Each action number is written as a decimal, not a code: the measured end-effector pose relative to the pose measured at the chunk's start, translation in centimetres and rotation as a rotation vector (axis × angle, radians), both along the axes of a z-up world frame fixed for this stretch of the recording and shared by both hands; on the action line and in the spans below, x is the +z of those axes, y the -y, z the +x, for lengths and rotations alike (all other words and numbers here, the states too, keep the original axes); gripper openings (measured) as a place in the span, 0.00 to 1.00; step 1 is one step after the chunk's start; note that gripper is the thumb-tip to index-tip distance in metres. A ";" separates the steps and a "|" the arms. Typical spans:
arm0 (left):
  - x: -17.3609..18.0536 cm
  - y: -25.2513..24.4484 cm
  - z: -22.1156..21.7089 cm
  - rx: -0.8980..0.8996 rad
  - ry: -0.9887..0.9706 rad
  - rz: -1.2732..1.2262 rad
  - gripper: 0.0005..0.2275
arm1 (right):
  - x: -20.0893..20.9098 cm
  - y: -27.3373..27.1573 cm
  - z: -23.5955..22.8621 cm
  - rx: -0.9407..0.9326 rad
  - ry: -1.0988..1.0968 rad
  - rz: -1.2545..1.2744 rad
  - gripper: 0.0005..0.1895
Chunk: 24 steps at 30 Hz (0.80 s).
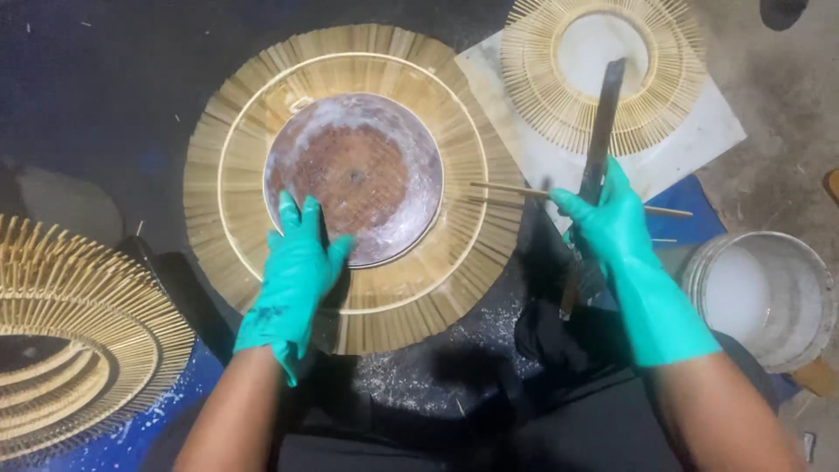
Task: The recorder is assembling and inspecting circular bamboo furniture components, using a metal tool to secure or adjust the bamboo sticks.
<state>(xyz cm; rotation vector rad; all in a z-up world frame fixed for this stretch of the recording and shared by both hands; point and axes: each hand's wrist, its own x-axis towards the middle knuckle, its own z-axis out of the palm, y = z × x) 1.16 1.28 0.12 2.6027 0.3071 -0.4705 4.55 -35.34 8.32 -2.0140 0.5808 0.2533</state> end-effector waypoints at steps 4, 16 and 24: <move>-0.5 0.9 -0.2 0.008 -0.003 0.032 0.53 | -1.9 -0.9 0.1 -0.021 -0.121 -0.015 0.37; -0.2 0.9 0.2 -0.055 0.076 0.101 0.59 | -7.6 -0.7 -0.4 0.055 -0.044 0.060 0.24; -1.2 0.1 0.2 -0.067 0.110 0.086 0.57 | -9.3 -0.3 -1.3 0.062 -0.095 0.074 0.17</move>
